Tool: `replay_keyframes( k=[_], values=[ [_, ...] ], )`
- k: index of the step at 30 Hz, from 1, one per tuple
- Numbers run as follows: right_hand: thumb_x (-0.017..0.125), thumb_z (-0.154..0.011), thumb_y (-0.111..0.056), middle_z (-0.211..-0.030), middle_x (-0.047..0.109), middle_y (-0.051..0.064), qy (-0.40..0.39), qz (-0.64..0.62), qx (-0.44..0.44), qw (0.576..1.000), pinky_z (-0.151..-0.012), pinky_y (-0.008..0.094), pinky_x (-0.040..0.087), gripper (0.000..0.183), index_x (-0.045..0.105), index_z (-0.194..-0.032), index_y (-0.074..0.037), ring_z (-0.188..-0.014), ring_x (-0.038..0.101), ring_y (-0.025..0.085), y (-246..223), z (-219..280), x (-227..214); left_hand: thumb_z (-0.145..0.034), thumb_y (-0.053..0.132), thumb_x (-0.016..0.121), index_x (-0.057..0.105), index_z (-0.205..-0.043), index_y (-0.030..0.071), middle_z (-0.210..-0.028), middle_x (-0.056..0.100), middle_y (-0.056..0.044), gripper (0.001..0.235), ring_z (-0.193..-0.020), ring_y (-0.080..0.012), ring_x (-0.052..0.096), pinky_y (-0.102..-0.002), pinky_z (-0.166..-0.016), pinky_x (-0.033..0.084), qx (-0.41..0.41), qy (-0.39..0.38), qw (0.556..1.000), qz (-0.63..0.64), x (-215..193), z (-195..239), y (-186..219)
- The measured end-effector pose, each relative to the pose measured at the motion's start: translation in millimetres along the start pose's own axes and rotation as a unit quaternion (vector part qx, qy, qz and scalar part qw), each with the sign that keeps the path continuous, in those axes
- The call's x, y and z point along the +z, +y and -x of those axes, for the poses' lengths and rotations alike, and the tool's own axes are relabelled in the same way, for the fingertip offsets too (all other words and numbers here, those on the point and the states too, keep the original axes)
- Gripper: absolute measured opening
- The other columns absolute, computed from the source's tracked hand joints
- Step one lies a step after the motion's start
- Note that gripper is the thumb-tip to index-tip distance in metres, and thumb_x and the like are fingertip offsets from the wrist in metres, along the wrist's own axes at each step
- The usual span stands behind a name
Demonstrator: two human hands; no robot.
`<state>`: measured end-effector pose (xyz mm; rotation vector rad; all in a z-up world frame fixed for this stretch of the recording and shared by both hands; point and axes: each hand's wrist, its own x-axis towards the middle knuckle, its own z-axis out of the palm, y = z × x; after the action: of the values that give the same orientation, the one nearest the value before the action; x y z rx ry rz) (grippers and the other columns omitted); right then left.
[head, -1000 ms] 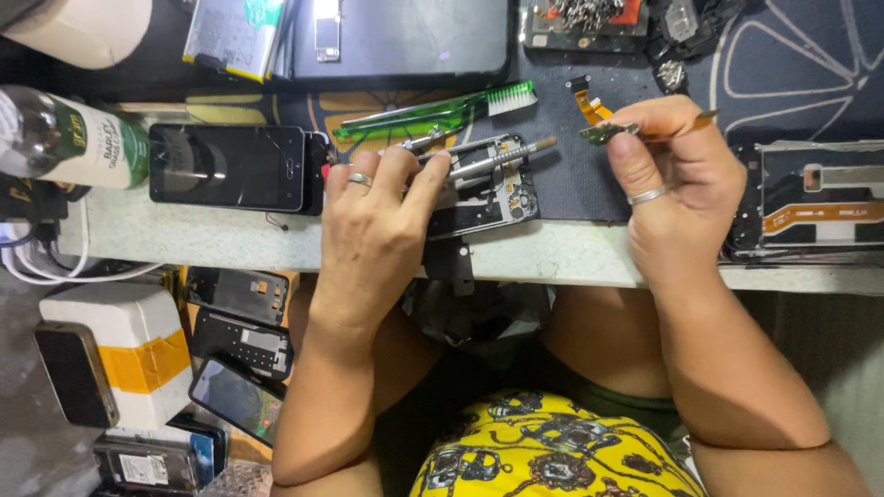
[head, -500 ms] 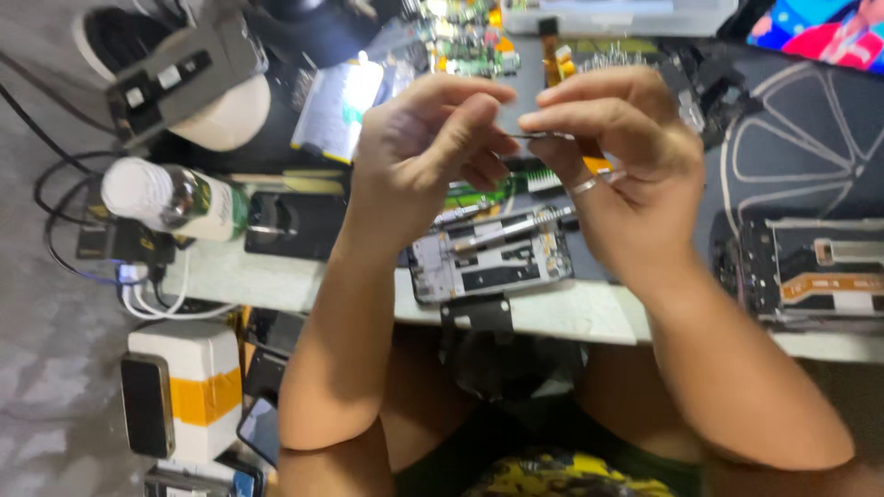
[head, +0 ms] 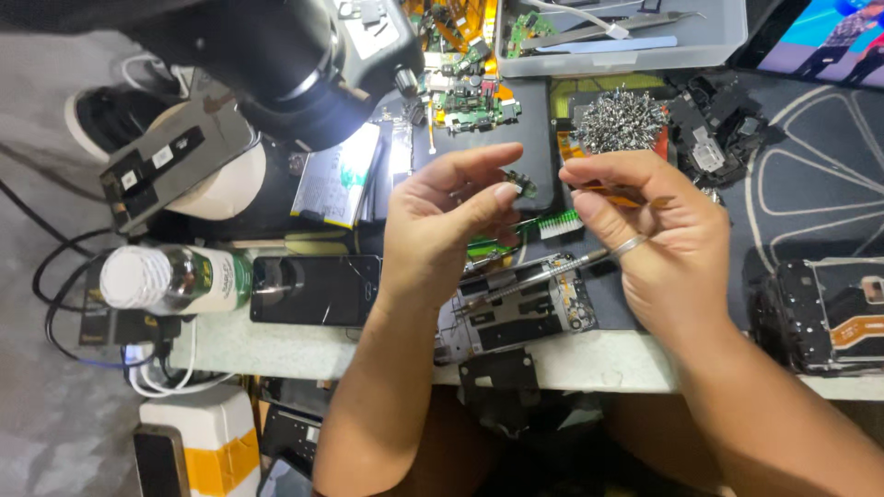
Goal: The person disassembles a smartphone using a screwdriver and a metal prying tool. They remove screws, pry open the casing, disconnect ribbon cables, and extract the motherboard and camera module from the phone frame.
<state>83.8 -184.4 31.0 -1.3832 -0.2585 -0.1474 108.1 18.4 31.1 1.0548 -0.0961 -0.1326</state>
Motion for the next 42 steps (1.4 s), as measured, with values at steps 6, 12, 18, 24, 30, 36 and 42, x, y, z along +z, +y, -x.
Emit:
replay_keyframes(
  k=[6,12,18,24,30,36,42],
  values=[
    [0.068,-0.106,-0.007,-0.128,0.069,0.012,-0.017,-0.044,-0.001,0.999,-0.111,0.031,0.051,0.025,0.065,-0.129,0.002,-0.122,0.064,0.017,2,-5,-2,-0.091,-0.001,0.076,0.07,-0.11,-0.006,-0.094,0.075,-0.014,0.02,-0.076,-0.0187,0.074,-0.03,-0.066,0.061,-0.013,0.026,0.999,-0.035,-6,-5,-6],
    [0.059,-0.104,-0.027,-0.12,0.071,0.012,-0.034,-0.124,0.021,0.992,-0.108,0.033,0.054,0.035,0.065,-0.127,-0.002,-0.115,0.069,0.019,-1,-10,-4,-0.089,-0.003,0.073,0.066,-0.095,-0.005,-0.091,0.076,-0.02,0.01,-0.079,-0.0276,0.077,-0.039,-0.071,0.067,-0.029,0.07,0.997,0.004,-8,-12,-4],
    [0.074,-0.092,0.004,-0.108,0.072,0.013,0.01,-0.022,0.067,0.997,-0.094,0.03,0.058,0.035,0.065,-0.126,-0.002,-0.102,0.07,0.017,7,-4,-8,-0.091,-0.003,0.072,0.066,-0.095,-0.006,-0.09,0.075,-0.02,0.009,-0.078,-0.0283,0.078,-0.038,-0.069,0.066,-0.039,0.092,0.995,0.02,-9,-13,-3],
    [0.075,-0.081,0.013,-0.105,0.063,-0.003,-0.002,-0.089,0.033,0.995,-0.09,0.023,0.058,0.036,0.063,-0.106,-0.01,-0.097,0.065,0.004,9,-4,-5,-0.092,-0.002,0.073,0.066,-0.096,-0.005,-0.088,0.074,-0.016,0.01,-0.076,-0.0261,0.077,-0.036,-0.068,0.065,-0.008,0.071,0.997,0.026,-7,-9,-5],
    [0.072,-0.085,0.013,-0.118,0.069,0.004,-0.045,-0.032,0.089,0.995,-0.089,0.024,0.055,0.044,0.066,-0.126,-0.003,-0.092,0.06,0.006,11,-7,-6,-0.09,-0.002,0.077,0.068,-0.107,-0.002,-0.09,0.074,-0.012,0.02,-0.072,-0.0174,0.071,-0.029,-0.064,0.059,0.045,0.08,0.995,-0.035,-3,-6,-6],
    [0.067,-0.099,0.007,-0.104,0.075,0.007,-0.014,-0.015,0.113,0.993,-0.091,0.027,0.057,0.017,0.07,-0.115,0.002,-0.098,0.071,0.013,20,-11,-8,-0.09,-0.002,0.075,0.068,-0.111,-0.007,-0.094,0.075,-0.015,0.023,-0.081,-0.0219,0.076,-0.034,-0.074,0.065,0.026,0.071,0.997,-0.005,1,-5,-4],
    [0.072,-0.09,0.009,-0.089,0.072,0.011,-0.023,-0.058,0.112,0.992,-0.079,0.031,0.062,0.035,0.052,-0.115,-0.006,-0.083,0.076,0.019,22,-14,-10,-0.092,-0.002,0.075,0.067,-0.111,-0.008,-0.096,0.074,-0.016,0.022,-0.08,-0.0237,0.077,-0.036,-0.072,0.065,0.028,0.047,0.998,-0.013,0,-4,-6]
  ],
)
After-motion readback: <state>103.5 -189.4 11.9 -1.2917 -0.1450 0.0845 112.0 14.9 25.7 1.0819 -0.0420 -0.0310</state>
